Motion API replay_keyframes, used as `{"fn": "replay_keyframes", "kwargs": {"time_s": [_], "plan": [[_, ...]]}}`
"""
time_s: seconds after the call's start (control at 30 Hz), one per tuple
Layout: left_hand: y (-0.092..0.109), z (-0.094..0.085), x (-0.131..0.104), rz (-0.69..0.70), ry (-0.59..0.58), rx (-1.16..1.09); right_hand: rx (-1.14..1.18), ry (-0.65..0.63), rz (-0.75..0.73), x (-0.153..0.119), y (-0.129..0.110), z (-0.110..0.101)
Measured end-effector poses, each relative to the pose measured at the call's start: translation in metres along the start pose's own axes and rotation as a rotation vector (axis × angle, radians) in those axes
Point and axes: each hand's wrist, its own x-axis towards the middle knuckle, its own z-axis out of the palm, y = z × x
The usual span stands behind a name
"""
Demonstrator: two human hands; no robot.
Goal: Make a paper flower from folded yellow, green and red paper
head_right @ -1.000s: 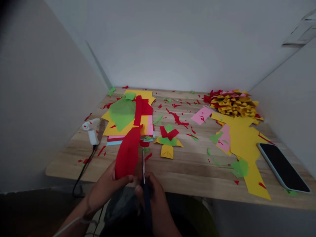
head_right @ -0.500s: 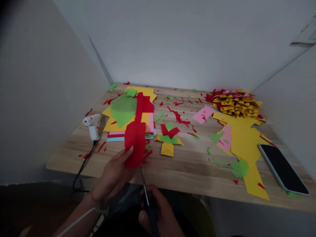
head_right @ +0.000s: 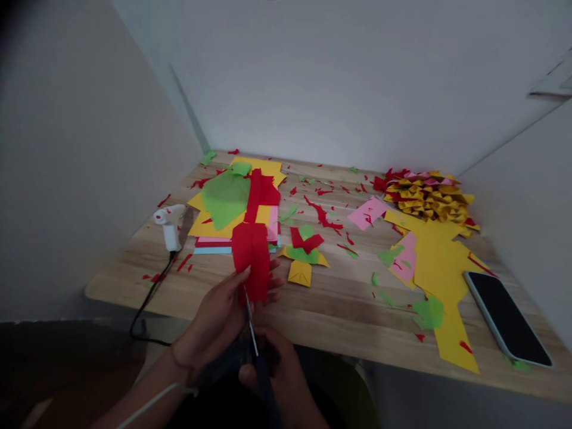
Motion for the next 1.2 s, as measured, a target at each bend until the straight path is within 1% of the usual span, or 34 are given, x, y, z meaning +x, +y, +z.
{"fn": "replay_keyframes", "kwargs": {"time_s": [0.2, 0.33, 0.43, 0.53, 0.6, 0.67, 0.73, 0.8, 0.9, 1.0, 1.13, 1.2], "plan": [[-0.003, -0.005, -0.001, -0.029, -0.019, 0.002, 0.022, -0.034, 0.107, -0.001, -0.008, -0.004], [-0.003, -0.010, -0.001, -0.030, -0.062, 0.011, 0.044, -0.071, 0.164, -0.003, -0.006, -0.009], [0.001, -0.011, 0.001, -0.037, -0.040, 0.000, 0.049, -0.090, 0.185, -0.003, 0.001, -0.011], [0.008, -0.008, 0.003, -0.046, -0.002, -0.005, 0.051, -0.087, 0.224, -0.004, 0.005, -0.011], [0.012, -0.004, 0.002, -0.036, 0.014, 0.000, 0.060, -0.093, 0.209, -0.004, 0.005, -0.010], [0.013, -0.002, 0.001, -0.046, 0.007, 0.012, 0.071, -0.110, 0.149, -0.005, 0.003, -0.009], [0.012, -0.002, 0.000, -0.064, -0.023, 0.024, 0.067, -0.126, 0.095, -0.005, -0.001, -0.009], [0.009, -0.003, -0.001, -0.067, -0.055, 0.037, 0.049, -0.114, 0.074, -0.006, -0.006, -0.009], [0.005, -0.005, -0.002, -0.066, -0.079, 0.041, 0.058, -0.115, 0.063, -0.006, -0.011, -0.009], [0.005, -0.005, -0.002, -0.072, -0.076, 0.027, 0.069, -0.139, 0.074, -0.006, -0.011, -0.009], [0.004, -0.004, -0.003, -0.069, -0.052, 0.018, 0.068, -0.094, 0.071, -0.005, -0.006, -0.007], [0.002, -0.006, -0.002, -0.078, -0.043, 0.006, 0.076, -0.075, 0.104, -0.004, -0.001, -0.006]]}}
